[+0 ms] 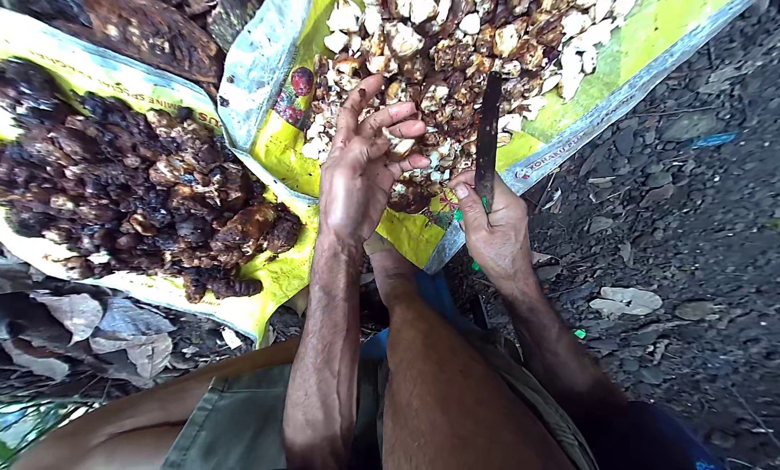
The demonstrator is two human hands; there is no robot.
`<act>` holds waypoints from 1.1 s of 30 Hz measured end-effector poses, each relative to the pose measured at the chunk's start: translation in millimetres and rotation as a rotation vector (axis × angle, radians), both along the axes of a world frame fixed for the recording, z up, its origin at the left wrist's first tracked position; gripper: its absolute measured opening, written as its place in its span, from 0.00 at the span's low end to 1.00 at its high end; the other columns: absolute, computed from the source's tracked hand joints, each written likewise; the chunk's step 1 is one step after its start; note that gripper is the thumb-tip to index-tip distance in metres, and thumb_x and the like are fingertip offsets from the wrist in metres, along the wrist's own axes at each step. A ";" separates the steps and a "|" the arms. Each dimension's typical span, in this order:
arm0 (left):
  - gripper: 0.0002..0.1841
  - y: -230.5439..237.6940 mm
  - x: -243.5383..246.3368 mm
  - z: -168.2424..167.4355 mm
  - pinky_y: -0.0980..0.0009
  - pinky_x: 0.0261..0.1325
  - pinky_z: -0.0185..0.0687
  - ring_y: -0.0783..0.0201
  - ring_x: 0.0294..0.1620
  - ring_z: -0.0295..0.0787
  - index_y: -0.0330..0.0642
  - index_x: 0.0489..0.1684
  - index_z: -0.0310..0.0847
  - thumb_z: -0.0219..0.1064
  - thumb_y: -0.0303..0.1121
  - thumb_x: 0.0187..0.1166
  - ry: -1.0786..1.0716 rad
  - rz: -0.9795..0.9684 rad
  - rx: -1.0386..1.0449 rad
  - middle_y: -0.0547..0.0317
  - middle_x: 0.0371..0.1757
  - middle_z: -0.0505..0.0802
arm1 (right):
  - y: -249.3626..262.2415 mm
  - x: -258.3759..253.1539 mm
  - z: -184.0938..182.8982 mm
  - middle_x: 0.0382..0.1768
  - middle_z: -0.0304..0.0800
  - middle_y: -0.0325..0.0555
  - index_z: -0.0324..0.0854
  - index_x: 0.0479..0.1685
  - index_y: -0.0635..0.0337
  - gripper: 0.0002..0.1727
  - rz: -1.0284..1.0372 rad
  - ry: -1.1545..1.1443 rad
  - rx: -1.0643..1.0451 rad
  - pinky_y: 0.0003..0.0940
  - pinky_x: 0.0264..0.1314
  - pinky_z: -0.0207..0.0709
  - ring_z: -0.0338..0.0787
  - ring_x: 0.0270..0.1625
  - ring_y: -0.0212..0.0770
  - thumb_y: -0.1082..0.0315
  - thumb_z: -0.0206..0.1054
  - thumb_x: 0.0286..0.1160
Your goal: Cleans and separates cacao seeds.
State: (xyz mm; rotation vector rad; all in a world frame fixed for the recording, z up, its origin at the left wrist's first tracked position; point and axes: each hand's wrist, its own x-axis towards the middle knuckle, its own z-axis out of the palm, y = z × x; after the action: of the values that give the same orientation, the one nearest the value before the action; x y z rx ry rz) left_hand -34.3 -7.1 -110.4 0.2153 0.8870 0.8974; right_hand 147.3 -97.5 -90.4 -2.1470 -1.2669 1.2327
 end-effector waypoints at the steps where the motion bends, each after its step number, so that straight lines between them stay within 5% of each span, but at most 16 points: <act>1: 0.33 -3.2 -2.0 -0.6 0.53 0.57 0.89 0.50 0.60 0.89 0.47 0.89 0.48 0.35 0.19 0.81 -0.024 0.011 0.019 0.43 0.74 0.80 | -1.6 -2.6 1.3 0.22 0.77 0.34 0.84 0.56 0.51 0.13 0.014 0.009 -0.003 0.27 0.18 0.69 0.73 0.17 0.28 0.57 0.55 0.92; 4: 0.32 -4.0 -3.9 -5.1 0.53 0.62 0.88 0.50 0.64 0.88 0.39 0.82 0.54 0.39 0.14 0.73 -0.007 0.003 0.084 0.42 0.73 0.81 | -3.9 -10.8 7.5 0.19 0.75 0.34 0.84 0.57 0.51 0.13 0.044 0.016 -0.018 0.27 0.15 0.66 0.71 0.14 0.29 0.58 0.56 0.92; 7: 0.25 -6.3 -7.7 -7.6 0.56 0.63 0.88 0.51 0.62 0.89 0.38 0.76 0.59 0.40 0.17 0.78 -0.014 -0.023 0.120 0.42 0.69 0.83 | -5.8 -14.1 6.2 0.19 0.75 0.34 0.84 0.56 0.51 0.13 0.058 0.024 -0.027 0.27 0.15 0.66 0.71 0.14 0.29 0.58 0.56 0.92; 12: 0.22 -24.5 -13.7 21.3 0.65 0.58 0.89 0.55 0.60 0.91 0.40 0.80 0.62 0.39 0.20 0.89 0.001 -0.007 -0.014 0.41 0.77 0.80 | -7.3 -11.7 3.7 0.19 0.76 0.34 0.84 0.55 0.50 0.13 0.084 0.005 -0.037 0.27 0.15 0.65 0.71 0.14 0.29 0.57 0.55 0.92; 18: 0.26 -12.0 -11.4 -22.1 0.64 0.51 0.92 0.53 0.56 0.93 0.30 0.76 0.70 0.30 0.33 0.95 -0.140 0.006 -0.049 0.37 0.70 0.85 | -6.8 -8.9 4.1 0.17 0.73 0.35 0.83 0.52 0.51 0.13 0.196 -0.104 -0.066 0.32 0.17 0.65 0.72 0.16 0.32 0.55 0.56 0.91; 22: 0.21 -28.1 -17.3 18.6 0.80 0.37 0.81 0.70 0.39 0.85 0.39 0.79 0.71 0.50 0.25 0.89 0.009 -0.055 0.001 0.49 0.75 0.82 | -8.3 -7.9 4.5 0.18 0.73 0.35 0.83 0.52 0.51 0.13 0.225 -0.109 -0.078 0.32 0.18 0.65 0.72 0.16 0.32 0.56 0.56 0.92; 24: 0.22 -29.9 -18.3 26.9 0.81 0.30 0.77 0.72 0.30 0.79 0.39 0.79 0.71 0.47 0.21 0.88 0.045 -0.076 -0.014 0.49 0.71 0.83 | -8.3 -8.5 5.1 0.18 0.74 0.34 0.84 0.51 0.51 0.13 0.227 -0.108 -0.078 0.32 0.18 0.65 0.72 0.16 0.32 0.56 0.56 0.92; 27: 0.24 -29.7 -17.5 26.6 0.78 0.25 0.74 0.69 0.22 0.76 0.39 0.81 0.68 0.33 0.33 0.95 0.047 -0.112 -0.025 0.45 0.67 0.86 | -8.1 -10.4 5.2 0.17 0.73 0.35 0.83 0.51 0.51 0.14 0.243 -0.119 -0.083 0.33 0.17 0.65 0.73 0.16 0.33 0.55 0.55 0.92; 30: 0.24 -23.3 -5.2 56.5 0.82 0.22 0.72 0.71 0.19 0.76 0.51 0.76 0.73 0.34 0.45 0.97 0.214 -0.194 -0.120 0.58 0.43 0.90 | -9.4 -13.8 4.9 0.18 0.74 0.36 0.82 0.51 0.52 0.15 0.260 -0.125 -0.092 0.35 0.19 0.67 0.75 0.17 0.35 0.54 0.54 0.92; 33: 0.25 -25.3 0.3 58.7 0.81 0.21 0.69 0.71 0.18 0.72 0.53 0.74 0.74 0.33 0.48 0.97 0.258 -0.208 -0.122 0.60 0.34 0.86 | -10.9 -16.7 4.7 0.17 0.74 0.36 0.82 0.51 0.52 0.15 0.267 -0.131 -0.097 0.36 0.18 0.67 0.75 0.17 0.36 0.54 0.54 0.92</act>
State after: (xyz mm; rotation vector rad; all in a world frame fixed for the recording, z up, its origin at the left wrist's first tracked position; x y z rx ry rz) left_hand -34.0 -32.4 -51.7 0.3170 1.1330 0.6278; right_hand 130.6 -108.3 -85.7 -2.2116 -1.6245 1.2965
